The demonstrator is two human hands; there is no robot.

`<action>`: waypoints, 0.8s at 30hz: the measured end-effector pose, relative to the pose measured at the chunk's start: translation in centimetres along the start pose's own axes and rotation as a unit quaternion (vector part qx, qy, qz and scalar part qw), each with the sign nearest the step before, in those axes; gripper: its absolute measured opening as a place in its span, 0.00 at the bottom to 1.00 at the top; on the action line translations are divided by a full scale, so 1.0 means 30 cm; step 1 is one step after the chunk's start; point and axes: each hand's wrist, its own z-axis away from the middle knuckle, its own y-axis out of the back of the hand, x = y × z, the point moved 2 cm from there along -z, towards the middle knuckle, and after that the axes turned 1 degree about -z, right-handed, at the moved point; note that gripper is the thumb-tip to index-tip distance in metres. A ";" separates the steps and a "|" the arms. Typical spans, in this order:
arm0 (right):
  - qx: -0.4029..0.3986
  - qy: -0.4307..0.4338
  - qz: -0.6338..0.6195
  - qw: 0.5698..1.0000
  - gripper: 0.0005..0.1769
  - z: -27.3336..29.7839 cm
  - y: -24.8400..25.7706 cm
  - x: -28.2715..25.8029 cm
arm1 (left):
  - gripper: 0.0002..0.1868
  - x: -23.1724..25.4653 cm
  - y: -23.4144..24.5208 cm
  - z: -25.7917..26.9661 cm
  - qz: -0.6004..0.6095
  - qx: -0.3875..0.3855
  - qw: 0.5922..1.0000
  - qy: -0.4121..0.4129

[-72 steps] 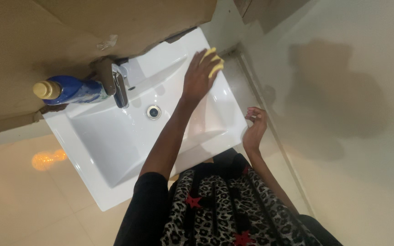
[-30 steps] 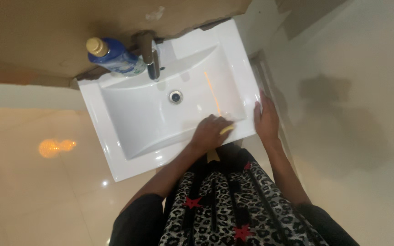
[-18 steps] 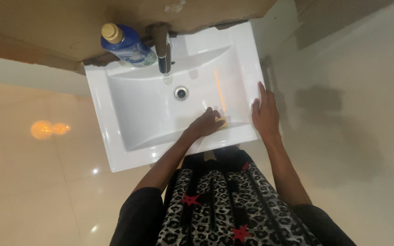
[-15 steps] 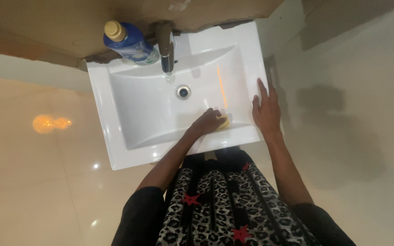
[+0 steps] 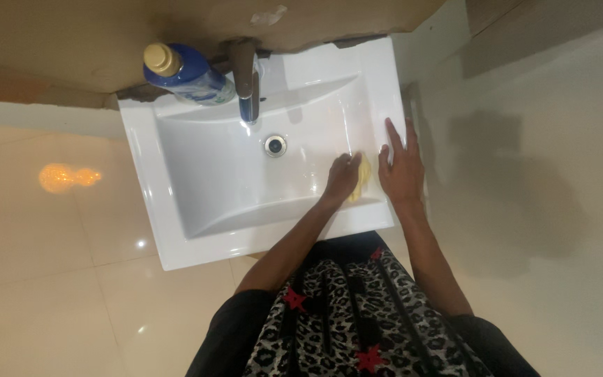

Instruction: The person wipes the interior basin and the upper rim of a white rectangular sink using a yellow cloth.

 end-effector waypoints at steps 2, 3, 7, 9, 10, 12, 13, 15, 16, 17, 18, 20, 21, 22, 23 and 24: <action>-0.013 -0.019 -0.027 0.999 0.31 -0.004 0.001 -0.003 | 0.26 0.026 -0.018 -0.048 0.027 0.043 0.999 0.012; -0.020 -0.028 -0.041 0.999 0.31 -0.005 0.000 -0.002 | 0.27 0.046 -0.026 -0.084 0.026 0.065 0.997 -0.010; 0.023 0.033 -0.007 0.999 0.31 -0.002 -0.008 0.005 | 0.27 0.108 -0.021 -0.225 0.059 0.144 0.988 -0.004; 0.037 0.047 -0.008 0.998 0.31 -0.001 -0.012 0.007 | 0.23 0.170 0.011 -0.291 0.052 0.212 0.973 -0.075; 0.033 0.039 -0.006 0.999 0.31 0.000 -0.016 0.008 | 0.22 0.199 0.029 -0.297 0.049 0.245 0.962 -0.109; 0.027 0.024 0.000 0.999 0.31 -0.003 -0.018 0.009 | 0.19 0.261 0.067 -0.288 0.121 0.273 0.943 -0.143; 0.018 0.020 0.001 1.000 0.31 -0.010 -0.018 0.008 | 0.19 0.291 0.090 -0.278 0.157 0.287 0.931 -0.160; -0.001 0.011 0.002 1.000 0.32 -0.018 -0.017 0.009 | 0.19 0.336 0.120 -0.240 0.093 0.275 0.927 -0.236; 0.001 0.008 -0.006 1.000 0.32 -0.017 -0.015 0.007 | 0.19 0.345 0.127 -0.218 0.060 0.267 0.922 -0.272; 0.003 0.006 -0.014 1.000 0.32 -0.016 -0.015 0.006 | 0.22 0.344 0.129 -0.201 0.026 0.253 0.926 -0.279; 0.007 0.004 -0.022 1.000 0.31 -0.019 -0.017 0.005 | 0.25 0.338 0.127 -0.190 -0.009 0.237 0.928 -0.287; 0.028 0.033 -0.001 0.999 0.31 -0.016 -0.019 -0.002 | 0.28 0.316 0.122 -0.190 -0.064 0.217 0.929 -0.294; 0.040 0.047 0.011 0.998 0.31 -0.019 -0.018 -0.004 | 0.29 0.301 0.124 -0.195 -0.086 0.213 0.928 -0.293; 0.037 0.042 0.001 0.998 0.31 -0.022 -0.017 -0.006 | 0.30 0.284 0.127 -0.200 -0.108 0.209 0.927 -0.291; 0.034 0.038 -0.009 0.999 0.31 -0.024 -0.016 -0.006 | 0.30 0.270 0.127 -0.210 -0.122 0.206 0.926 -0.293; 0.031 0.034 -0.018 0.999 0.31 -0.023 -0.020 -0.004 | 0.30 0.250 0.123 -0.223 -0.136 0.203 0.924 -0.293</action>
